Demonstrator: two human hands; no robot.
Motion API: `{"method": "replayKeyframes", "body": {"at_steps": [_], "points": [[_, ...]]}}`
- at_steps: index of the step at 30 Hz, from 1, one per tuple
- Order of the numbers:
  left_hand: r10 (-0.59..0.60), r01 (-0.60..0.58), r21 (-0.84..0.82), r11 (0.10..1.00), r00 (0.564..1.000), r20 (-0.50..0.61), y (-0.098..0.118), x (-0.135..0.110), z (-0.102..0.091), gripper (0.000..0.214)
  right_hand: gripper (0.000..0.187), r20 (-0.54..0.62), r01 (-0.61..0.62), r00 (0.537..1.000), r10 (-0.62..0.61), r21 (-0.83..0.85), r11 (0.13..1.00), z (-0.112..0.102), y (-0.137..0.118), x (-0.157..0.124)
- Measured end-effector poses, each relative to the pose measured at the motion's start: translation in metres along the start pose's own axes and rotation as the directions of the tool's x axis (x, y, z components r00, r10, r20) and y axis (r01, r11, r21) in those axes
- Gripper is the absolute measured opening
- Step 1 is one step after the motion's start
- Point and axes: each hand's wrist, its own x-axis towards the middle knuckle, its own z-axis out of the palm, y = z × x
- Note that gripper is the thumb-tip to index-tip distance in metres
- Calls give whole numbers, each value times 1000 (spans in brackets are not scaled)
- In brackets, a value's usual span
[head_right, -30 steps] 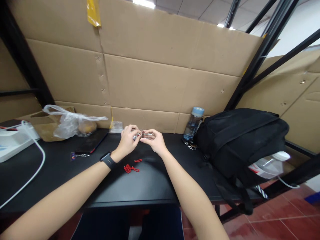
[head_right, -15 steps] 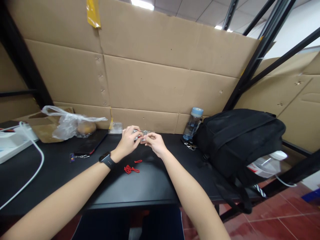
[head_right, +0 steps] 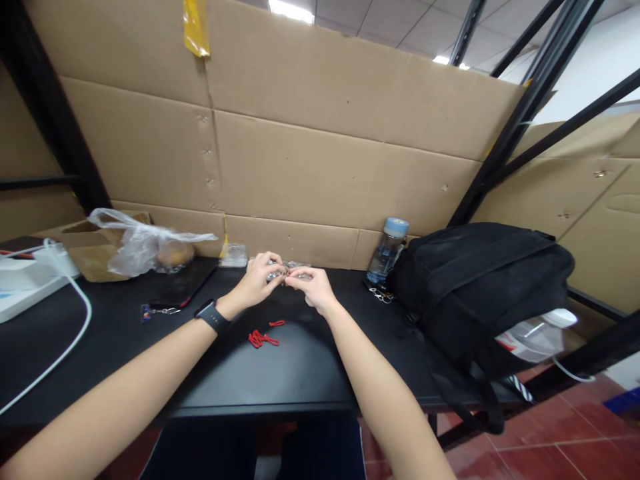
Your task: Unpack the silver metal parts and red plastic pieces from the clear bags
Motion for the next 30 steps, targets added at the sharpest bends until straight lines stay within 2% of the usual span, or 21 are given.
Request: {"method": "replayKeyframes", "body": {"at_steps": [4,11,17,20,22,26,28,30], "points": [[-10,10,24,1000,1000,-5,3,0,-3,12,30,12,-16,1000,16,-12,1000,0,3,2],[-25,28,90,996,999,-38,16,0,-5,12,32,-40,44,998,-45,-43,998,-1,6,4],[-63,73,110,991,994,-86,14,0,-6,12,38,5,7,1000,-7,-21,1000,1,-2,0],[-99,105,66,992,991,-95,11,1,-1,9,41,-18,-9,1000,9,-27,1000,3,-4,-1],[-155,153,-30,988,984,-91,7,3,3,9,40,-34,15,999,-16,-24,1000,2,-3,0],[-247,242,-261,934,969,15,1,6,7,12,31,-18,121,992,-122,-50,991,-1,-2,2],[-235,231,-232,945,972,9,2,6,4,11,28,2,127,992,-127,-64,990,-2,-1,3],[-195,189,-121,975,980,-43,6,5,0,10,28,15,102,995,-101,-73,992,-2,0,3]]}}
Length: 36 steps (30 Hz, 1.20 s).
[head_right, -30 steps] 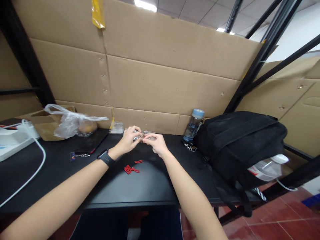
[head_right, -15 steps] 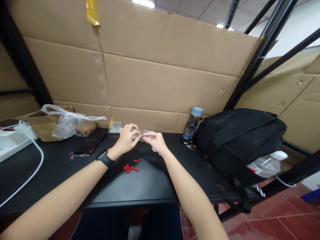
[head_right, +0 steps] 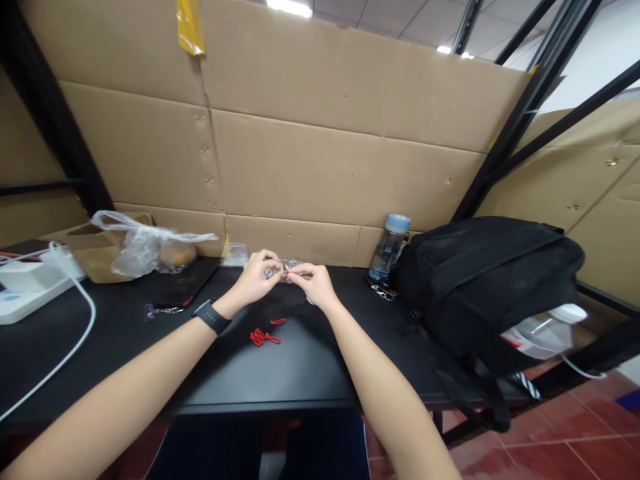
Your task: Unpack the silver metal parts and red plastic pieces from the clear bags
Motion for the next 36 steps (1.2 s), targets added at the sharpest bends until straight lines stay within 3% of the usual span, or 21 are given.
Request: {"method": "replayKeyframes", "body": {"at_steps": [3,7,14,19,24,29,33,35,36], "points": [[87,-81,137,987,996,-32,7,-4,-5,11,27,6,10,1000,-10,-73,997,1,2,0],[141,-136,176,975,990,-18,9,-5,-6,9,19,-1,127,991,-133,-289,949,0,3,0],[33,-37,-166,986,999,-25,4,-1,-1,18,10,45,161,987,-156,-388,907,-3,-4,0],[89,-67,-133,989,982,169,-1,-1,3,20,6,83,171,985,-150,-414,894,-7,-5,0],[129,-117,-53,992,921,368,-15,-6,8,20,5,92,186,983,-162,-529,828,-12,-1,2],[17,-89,189,978,935,354,-23,-11,6,33,8,150,201,979,-138,-607,769,-12,15,3],[-9,-85,309,947,957,289,-17,-7,-5,24,7,170,198,979,-116,-626,754,-10,27,3],[40,-154,253,955,913,405,-10,-5,-11,21,7,185,197,978,-100,-635,747,-8,30,2],[68,-193,206,959,867,493,-7,-5,-13,20,8,191,194,977,-91,-642,742,-7,30,2]]}}
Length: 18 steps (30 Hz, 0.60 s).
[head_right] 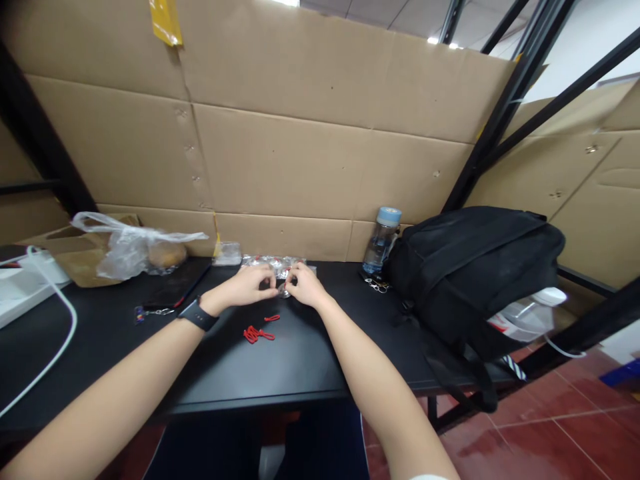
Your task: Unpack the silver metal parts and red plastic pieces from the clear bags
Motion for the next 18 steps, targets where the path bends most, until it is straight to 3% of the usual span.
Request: {"method": "replayKeyframes", "body": {"at_steps": [3,5,7,9,11,14,18], "points": [[104,-95,-49,994,971,217,9,-2,-3,20,6,47,-3,999,5,-35,999,-6,-1,0],[108,-99,-47,994,960,260,14,-3,0,18,8,95,-7,995,14,-73,997,-17,0,-1],[108,-97,-52,994,951,289,16,-4,5,12,25,169,-19,985,38,-113,993,-31,4,-2],[116,-99,-67,993,938,328,17,-4,8,4,44,283,-43,955,85,-153,987,-44,11,-5],[134,-115,-76,990,926,352,17,-4,10,5,51,379,-94,911,161,-190,977,-53,17,-7],[166,-157,-54,986,935,315,16,-5,11,9,47,428,-164,872,238,-204,965,-57,20,-9],[147,-144,-34,989,978,146,14,-4,9,13,40,402,-157,887,227,-199,967,-55,18,-8]]}}
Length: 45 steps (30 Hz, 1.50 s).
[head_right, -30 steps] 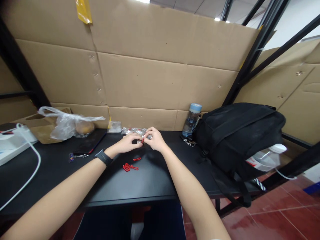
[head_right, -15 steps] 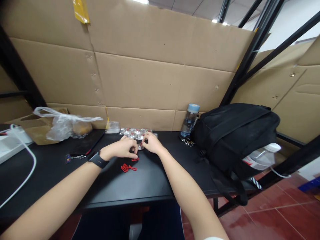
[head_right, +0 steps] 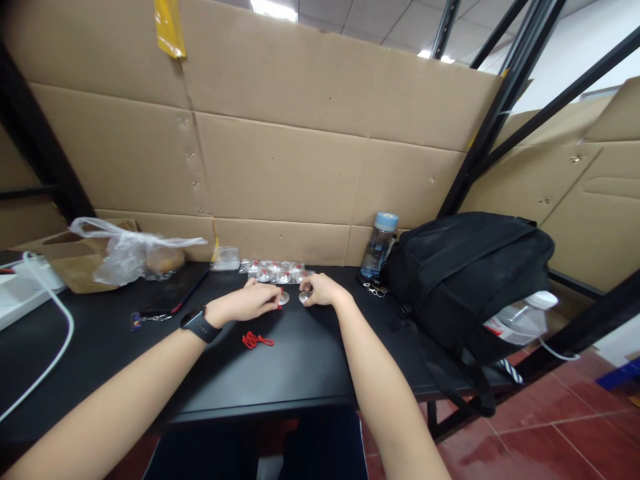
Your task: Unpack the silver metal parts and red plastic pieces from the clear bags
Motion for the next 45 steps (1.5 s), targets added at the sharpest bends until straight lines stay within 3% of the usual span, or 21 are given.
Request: {"method": "replayKeyframes", "body": {"at_steps": [4,8,12,15,21,24,29,38,45], "points": [[-59,52,-41,998,984,-170,-4,2,-4,10,40,-30,8,1000,-8,9,1000,-1,-2,-1],[-148,132,-70,989,936,-319,-11,6,-3,7,41,-92,32,995,-27,59,998,-4,-2,-3],[-225,201,-101,974,891,-394,-19,9,1,9,34,-208,47,978,-22,116,992,-6,-7,-4],[-238,195,-143,970,867,-437,-18,9,-1,9,40,-336,88,942,-8,223,971,-4,-13,0],[-294,154,-300,941,811,-506,-9,6,-11,14,55,-452,250,892,30,546,800,5,-35,8],[-311,158,-331,930,817,-486,-8,7,-12,22,55,-467,327,884,21,649,687,10,-48,7],[-278,140,-291,946,814,-510,-6,10,-9,21,57,-481,355,875,50,710,608,15,-65,6],[-252,220,-131,967,726,-639,5,7,-12,14,55,-487,383,872,53,745,546,15,-73,4],[-154,227,21,974,721,-676,10,5,-13,13,52,-475,373,876,81,773,513,15,-74,4]]}}
